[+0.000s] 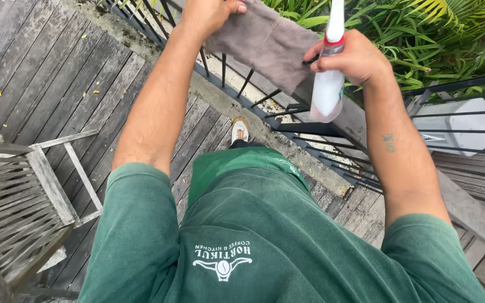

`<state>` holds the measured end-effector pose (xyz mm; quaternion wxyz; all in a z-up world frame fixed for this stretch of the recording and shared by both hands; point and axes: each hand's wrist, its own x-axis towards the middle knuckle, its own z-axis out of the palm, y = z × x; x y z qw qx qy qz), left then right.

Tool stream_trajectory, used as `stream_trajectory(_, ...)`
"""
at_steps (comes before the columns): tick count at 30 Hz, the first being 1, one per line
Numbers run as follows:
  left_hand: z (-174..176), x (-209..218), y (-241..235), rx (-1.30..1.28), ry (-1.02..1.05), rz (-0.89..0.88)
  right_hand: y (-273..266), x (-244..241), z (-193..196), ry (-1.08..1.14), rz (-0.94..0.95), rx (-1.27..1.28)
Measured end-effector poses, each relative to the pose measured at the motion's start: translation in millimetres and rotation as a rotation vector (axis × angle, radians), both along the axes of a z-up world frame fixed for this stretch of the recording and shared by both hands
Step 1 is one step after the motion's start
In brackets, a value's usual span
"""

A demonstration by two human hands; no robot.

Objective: The person cleans a stone sink by hand under running water, using a cleaning spray and a cloth.

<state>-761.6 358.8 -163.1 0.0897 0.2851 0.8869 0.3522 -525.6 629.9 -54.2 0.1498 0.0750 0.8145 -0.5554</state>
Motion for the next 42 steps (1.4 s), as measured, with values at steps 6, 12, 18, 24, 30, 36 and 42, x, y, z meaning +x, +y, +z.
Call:
stream_trajectory(6, -8, -17, 32, 0.155, 0.095, -0.152, 24, -30, -13, -0.211, -0.086, -0.036)
stream_trajectory(12, -13, -19, 54, 0.091, 0.214, -0.084, 24, -42, -12, -0.260, -0.103, -0.092)
stream_trajectory(18, -14, -18, 57, 0.096, 0.416, -0.202, 16, -32, 6, -0.271, -0.094, 0.096)
stream_trajectory(24, 0, -1, 12, 0.448, 0.196, -0.049, -3, -7, 26, 0.190, -0.288, 0.049)
stream_trajectory(30, 32, 35, -55, 1.610, -1.461, -0.285, -54, -29, 23, 0.364, -0.377, -0.388)
stream_trajectory(36, 6, 58, -90, 1.665, -1.411, -0.080, -79, -50, -2, 0.546, -0.083, 0.013)
stream_trajectory(42, -49, 93, -129, 1.405, -1.281, 0.081, -67, -39, 15, 0.508, 0.056, 0.229)
